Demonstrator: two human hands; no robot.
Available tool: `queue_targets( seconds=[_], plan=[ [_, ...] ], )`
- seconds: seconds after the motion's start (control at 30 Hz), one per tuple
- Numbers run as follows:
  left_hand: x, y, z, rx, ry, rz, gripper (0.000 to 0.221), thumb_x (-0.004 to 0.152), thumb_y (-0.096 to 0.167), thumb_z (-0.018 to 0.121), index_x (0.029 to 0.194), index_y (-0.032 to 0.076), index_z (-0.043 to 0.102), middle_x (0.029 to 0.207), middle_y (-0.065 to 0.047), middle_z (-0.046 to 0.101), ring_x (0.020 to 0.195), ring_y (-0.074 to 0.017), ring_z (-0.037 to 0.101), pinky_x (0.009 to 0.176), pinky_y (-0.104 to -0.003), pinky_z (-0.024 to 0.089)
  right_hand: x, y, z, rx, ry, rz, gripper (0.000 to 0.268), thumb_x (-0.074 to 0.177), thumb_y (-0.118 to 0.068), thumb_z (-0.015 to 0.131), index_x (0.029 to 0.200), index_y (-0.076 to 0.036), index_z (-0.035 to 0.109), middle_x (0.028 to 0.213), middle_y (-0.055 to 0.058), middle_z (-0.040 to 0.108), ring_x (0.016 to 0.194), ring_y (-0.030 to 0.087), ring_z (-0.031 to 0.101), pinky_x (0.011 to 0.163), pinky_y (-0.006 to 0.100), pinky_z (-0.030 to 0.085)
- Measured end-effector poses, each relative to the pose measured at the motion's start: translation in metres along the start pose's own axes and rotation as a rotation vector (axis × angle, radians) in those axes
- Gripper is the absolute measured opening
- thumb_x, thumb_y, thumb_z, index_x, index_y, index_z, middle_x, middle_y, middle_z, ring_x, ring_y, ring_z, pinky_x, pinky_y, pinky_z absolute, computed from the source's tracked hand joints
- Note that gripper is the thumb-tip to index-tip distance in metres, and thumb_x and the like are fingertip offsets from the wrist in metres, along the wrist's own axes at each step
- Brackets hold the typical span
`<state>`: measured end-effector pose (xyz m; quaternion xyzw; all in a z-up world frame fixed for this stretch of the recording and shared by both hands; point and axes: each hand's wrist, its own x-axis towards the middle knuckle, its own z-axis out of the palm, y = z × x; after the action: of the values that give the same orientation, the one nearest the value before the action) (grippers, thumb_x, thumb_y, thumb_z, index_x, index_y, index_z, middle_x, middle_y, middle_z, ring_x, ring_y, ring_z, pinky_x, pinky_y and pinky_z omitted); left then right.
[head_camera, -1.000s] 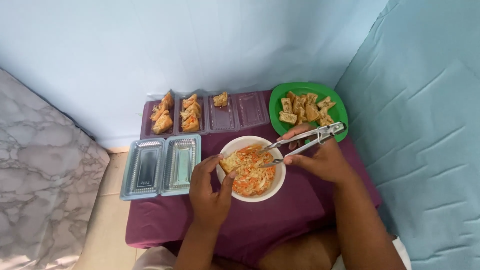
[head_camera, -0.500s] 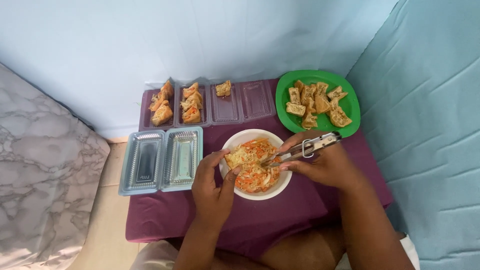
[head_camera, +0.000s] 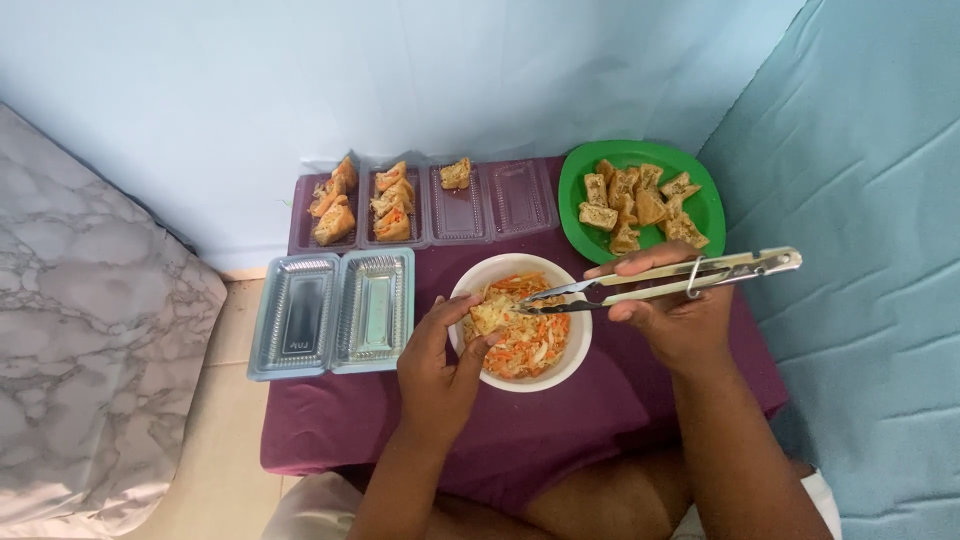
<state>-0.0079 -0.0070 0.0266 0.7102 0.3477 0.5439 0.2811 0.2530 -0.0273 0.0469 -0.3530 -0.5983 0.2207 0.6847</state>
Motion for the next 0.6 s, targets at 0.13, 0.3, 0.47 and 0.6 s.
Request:
queue_targets(
  seconds=[0.13, 0.3, 0.47, 0.6],
  plan=[
    [0.000, 0.000, 0.001, -0.027, 0.014, 0.002, 0.036, 0.091, 0.014, 0.078, 0.122, 0.000, 0.067, 0.116, -0.018, 0.074, 0.121, -0.0456, 0.067, 0.116, -0.063, 0.039, -0.003, -0.004, 0.014, 0.028, -0.088, 0.085, 0.040, 0.070, 0.000, 0.090, 0.099, 0.010, 0.065, 0.096, 0.029, 0.076, 0.094, 0.038, 0.078, 0.079, 0.041, 0.064],
    [0.001, 0.004, -0.001, -0.031, 0.021, -0.013, 0.036, 0.091, 0.015, 0.078, 0.121, -0.001, 0.067, 0.116, -0.020, 0.075, 0.120, -0.0473, 0.067, 0.116, -0.066, 0.036, 0.001, -0.012, 0.012, -0.032, -0.099, 0.055, 0.042, 0.072, -0.007, 0.090, 0.102, 0.007, 0.064, 0.101, 0.029, 0.076, 0.097, 0.033, 0.077, 0.077, 0.037, 0.063],
    [0.001, 0.001, 0.000, -0.033, 0.025, -0.011, 0.037, 0.091, 0.015, 0.078, 0.123, -0.001, 0.067, 0.116, -0.020, 0.075, 0.122, -0.0473, 0.066, 0.116, -0.067, 0.034, 0.000, -0.011, 0.006, -0.020, -0.064, 0.026, 0.039, 0.075, -0.012, 0.089, 0.100, 0.005, 0.064, 0.099, 0.025, 0.076, 0.099, 0.031, 0.078, 0.072, 0.032, 0.060],
    [0.001, 0.002, -0.001, -0.039, 0.031, -0.016, 0.038, 0.090, 0.013, 0.079, 0.123, -0.002, 0.067, 0.114, -0.020, 0.076, 0.123, -0.0480, 0.065, 0.118, -0.066, 0.032, -0.002, -0.007, 0.011, 0.015, -0.069, 0.003, 0.040, 0.070, -0.006, 0.091, 0.098, 0.007, 0.065, 0.098, 0.026, 0.076, 0.095, 0.034, 0.079, 0.074, 0.034, 0.061]
  ],
)
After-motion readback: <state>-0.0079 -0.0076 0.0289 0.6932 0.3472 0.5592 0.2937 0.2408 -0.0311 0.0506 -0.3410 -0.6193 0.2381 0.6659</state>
